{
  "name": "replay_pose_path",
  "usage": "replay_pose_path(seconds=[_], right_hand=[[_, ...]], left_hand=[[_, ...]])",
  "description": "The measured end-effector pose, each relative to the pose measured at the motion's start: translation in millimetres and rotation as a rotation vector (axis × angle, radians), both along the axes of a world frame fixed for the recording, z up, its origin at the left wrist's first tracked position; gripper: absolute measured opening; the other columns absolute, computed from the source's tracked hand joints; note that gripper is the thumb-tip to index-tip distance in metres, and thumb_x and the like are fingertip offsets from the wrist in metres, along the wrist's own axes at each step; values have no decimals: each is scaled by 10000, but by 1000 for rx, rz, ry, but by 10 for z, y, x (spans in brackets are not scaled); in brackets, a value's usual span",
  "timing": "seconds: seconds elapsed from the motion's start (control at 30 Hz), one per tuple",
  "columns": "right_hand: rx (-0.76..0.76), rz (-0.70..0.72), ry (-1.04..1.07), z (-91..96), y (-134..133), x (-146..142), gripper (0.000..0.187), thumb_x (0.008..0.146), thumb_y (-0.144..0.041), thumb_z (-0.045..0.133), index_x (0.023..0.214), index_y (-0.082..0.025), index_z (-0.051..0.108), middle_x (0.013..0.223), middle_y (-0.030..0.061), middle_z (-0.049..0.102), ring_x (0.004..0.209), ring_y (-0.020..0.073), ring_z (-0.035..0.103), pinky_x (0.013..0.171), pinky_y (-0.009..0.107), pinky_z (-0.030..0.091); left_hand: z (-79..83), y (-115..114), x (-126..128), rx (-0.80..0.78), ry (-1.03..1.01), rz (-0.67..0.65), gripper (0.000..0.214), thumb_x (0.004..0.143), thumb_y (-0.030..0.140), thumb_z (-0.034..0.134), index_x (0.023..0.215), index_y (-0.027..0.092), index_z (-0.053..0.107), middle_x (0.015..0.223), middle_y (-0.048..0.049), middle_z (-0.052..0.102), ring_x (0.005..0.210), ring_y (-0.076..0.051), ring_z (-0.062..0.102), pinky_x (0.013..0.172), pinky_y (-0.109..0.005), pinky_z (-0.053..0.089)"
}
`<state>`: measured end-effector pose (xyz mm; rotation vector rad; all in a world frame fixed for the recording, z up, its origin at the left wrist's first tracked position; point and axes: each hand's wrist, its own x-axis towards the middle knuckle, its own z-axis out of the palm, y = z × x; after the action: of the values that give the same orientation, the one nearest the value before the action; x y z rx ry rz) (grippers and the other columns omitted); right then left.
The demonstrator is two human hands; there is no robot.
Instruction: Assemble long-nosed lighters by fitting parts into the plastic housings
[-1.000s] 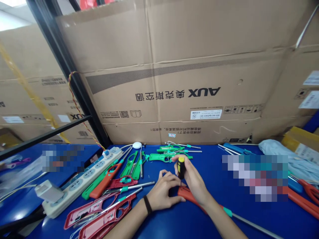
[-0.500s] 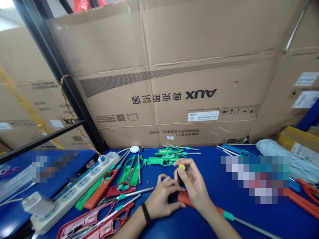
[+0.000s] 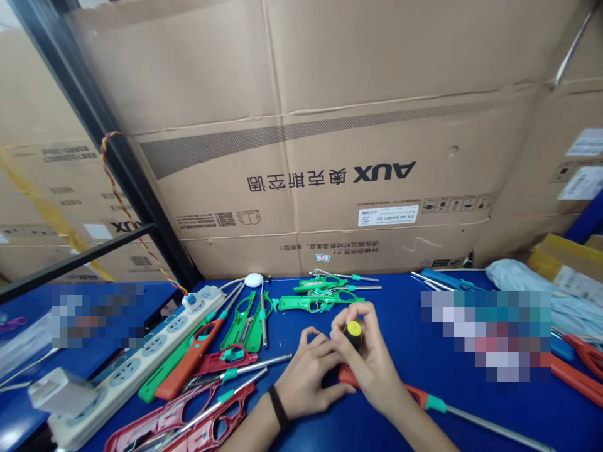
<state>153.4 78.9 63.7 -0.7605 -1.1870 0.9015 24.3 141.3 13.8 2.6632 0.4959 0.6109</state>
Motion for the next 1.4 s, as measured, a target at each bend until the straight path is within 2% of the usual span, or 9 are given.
replay_pose_path(seconds=[0.13,0.3,0.47,0.6,0.8,0.97,1.1,1.27,1.4], right_hand=[[-95,75,-130,10,-40,22,321,975,-478,276,1013,-254,502,885,20,496,763,150,495,790,298,442],[-4,9,36,-12,0,35,156,894,-388,555,944,-285,448,957,-7,499,766,124,523,760,268,456],[-63,17,-49,-12,1,81,304,977,-458,300,1005,-259,528,949,32,519,783,150,514,784,302,448],[14,-21,-121,-7,7,89,163,937,-402,464,944,-257,538,1038,43,522,1013,188,504,889,318,410],[-139,64,39,-13,-15,106,310,948,-511,356,959,-250,522,778,-10,476,658,132,472,654,262,438],[-59,48,-49,26,-8,92,225,924,-446,469,952,-238,550,981,48,537,876,175,543,822,317,447],[-22,33,25,-17,-12,41,173,870,-388,587,919,-274,467,901,0,506,800,150,537,792,307,463],[-100,77,-114,7,-37,101,358,956,-505,311,971,-241,552,1000,66,511,994,219,516,905,377,420],[-8,39,-95,15,-18,86,177,929,-414,472,933,-253,546,1070,58,509,1054,209,506,922,357,413]], left_hand=[[-25,10,5,26,-37,11,231,841,389,602,1006,227,615,1018,-28,656,958,-210,547,956,-400,272],[-22,8,4,1,-15,15,302,830,442,620,1043,229,602,1009,-26,650,961,-211,538,978,-414,233],[-11,5,8,-28,-23,20,322,800,454,653,1034,236,618,999,-27,647,933,-211,532,961,-410,244],[-13,6,9,-41,-5,31,342,800,451,656,1066,241,613,1061,-40,642,976,-228,524,964,-420,244],[15,12,11,-53,-16,17,327,810,467,639,1034,229,622,1018,-31,649,937,-204,538,968,-405,256],[-9,16,4,-43,-4,27,349,804,477,641,1052,232,618,1059,-49,641,973,-225,532,965,-417,260],[-19,17,-2,-18,-1,24,284,831,389,616,1073,241,600,1086,-42,634,982,-220,532,952,-404,275],[-6,33,-12,-16,3,53,289,810,429,641,1008,219,618,1032,-42,649,970,-212,542,967,-400,272],[-14,34,-13,-41,2,50,297,821,435,633,1039,233,613,1070,-43,644,1028,-230,523,960,-406,268]])
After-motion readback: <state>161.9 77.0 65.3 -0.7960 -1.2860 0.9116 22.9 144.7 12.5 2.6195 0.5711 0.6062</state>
